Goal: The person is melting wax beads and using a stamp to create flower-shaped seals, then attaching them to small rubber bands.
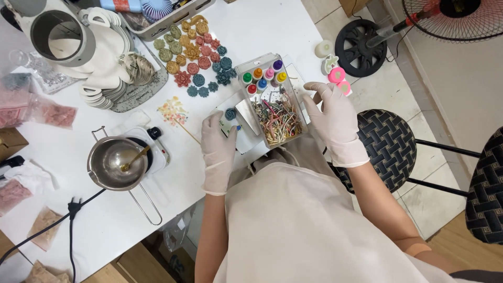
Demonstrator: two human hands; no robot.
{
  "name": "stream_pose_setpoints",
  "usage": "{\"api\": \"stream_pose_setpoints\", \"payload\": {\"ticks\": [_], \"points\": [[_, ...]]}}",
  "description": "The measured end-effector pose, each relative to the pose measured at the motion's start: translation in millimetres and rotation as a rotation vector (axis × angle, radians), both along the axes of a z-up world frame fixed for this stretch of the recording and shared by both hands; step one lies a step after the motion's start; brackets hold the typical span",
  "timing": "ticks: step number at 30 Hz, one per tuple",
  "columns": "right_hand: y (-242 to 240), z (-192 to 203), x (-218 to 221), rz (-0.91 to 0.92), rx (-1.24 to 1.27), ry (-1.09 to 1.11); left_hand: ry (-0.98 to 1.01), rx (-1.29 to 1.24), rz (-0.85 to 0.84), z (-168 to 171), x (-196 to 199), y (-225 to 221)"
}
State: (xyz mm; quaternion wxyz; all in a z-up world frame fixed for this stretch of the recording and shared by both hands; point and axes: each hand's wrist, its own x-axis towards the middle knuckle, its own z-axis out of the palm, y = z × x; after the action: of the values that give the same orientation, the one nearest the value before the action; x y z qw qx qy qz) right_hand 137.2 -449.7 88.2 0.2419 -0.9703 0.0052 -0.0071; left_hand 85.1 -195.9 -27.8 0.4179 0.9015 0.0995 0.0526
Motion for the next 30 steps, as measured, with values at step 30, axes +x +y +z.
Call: {"api": "stream_pose_setpoints", "payload": {"ticks": [30], "points": [[44.1,-31.8,22.3,0.214,-0.318,-0.189,-0.051,-0.115,-0.004,53.1,-38.2,-2.5]]}}
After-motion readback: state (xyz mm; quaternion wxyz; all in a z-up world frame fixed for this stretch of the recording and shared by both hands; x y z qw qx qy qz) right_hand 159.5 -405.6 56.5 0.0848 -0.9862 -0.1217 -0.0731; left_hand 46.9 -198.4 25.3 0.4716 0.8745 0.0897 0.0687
